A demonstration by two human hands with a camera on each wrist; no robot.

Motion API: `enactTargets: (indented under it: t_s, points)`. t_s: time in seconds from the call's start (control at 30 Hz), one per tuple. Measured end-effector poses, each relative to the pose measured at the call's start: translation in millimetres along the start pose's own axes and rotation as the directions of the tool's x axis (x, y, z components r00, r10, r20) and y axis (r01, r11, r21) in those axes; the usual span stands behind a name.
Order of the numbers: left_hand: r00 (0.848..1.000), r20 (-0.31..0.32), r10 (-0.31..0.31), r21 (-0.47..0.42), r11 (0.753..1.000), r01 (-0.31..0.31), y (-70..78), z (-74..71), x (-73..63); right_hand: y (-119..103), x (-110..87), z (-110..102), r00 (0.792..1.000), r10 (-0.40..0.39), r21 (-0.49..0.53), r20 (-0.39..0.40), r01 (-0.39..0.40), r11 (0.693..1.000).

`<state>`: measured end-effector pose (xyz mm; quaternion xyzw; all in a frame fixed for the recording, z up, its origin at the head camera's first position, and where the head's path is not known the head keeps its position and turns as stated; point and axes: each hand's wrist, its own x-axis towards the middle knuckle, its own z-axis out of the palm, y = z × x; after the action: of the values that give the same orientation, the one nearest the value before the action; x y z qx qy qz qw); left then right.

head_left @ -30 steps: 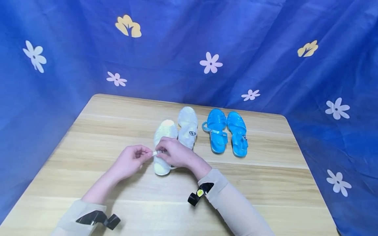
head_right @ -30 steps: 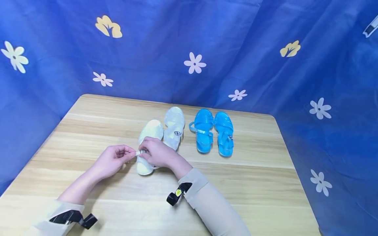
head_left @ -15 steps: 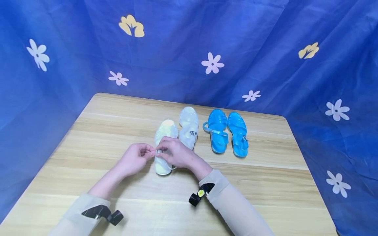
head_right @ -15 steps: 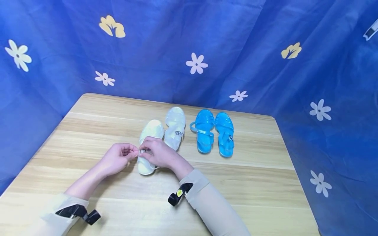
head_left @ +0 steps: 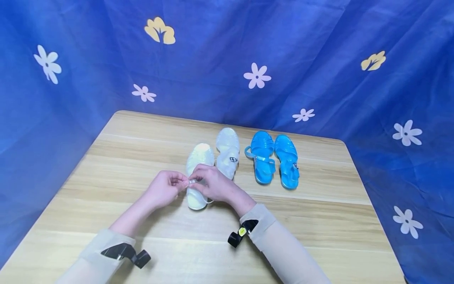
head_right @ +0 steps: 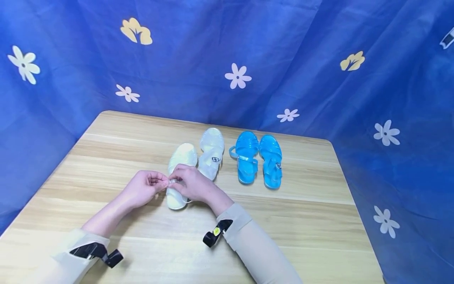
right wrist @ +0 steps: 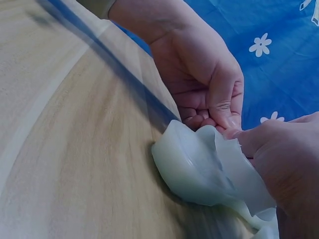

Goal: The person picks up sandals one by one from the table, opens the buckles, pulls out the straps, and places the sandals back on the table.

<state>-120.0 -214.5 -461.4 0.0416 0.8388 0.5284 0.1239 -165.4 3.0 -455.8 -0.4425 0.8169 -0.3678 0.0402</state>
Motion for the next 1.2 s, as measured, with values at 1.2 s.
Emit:
enactTargets:
  t_s: [1.2]
  points:
    - [1.000,0.011,-0.011,-0.064,0.998,0.012,3.0,-5.0,-3.6,1.6,-3.7,3.4,0.998,-0.023,-0.003,-0.051,0.023,1.000]
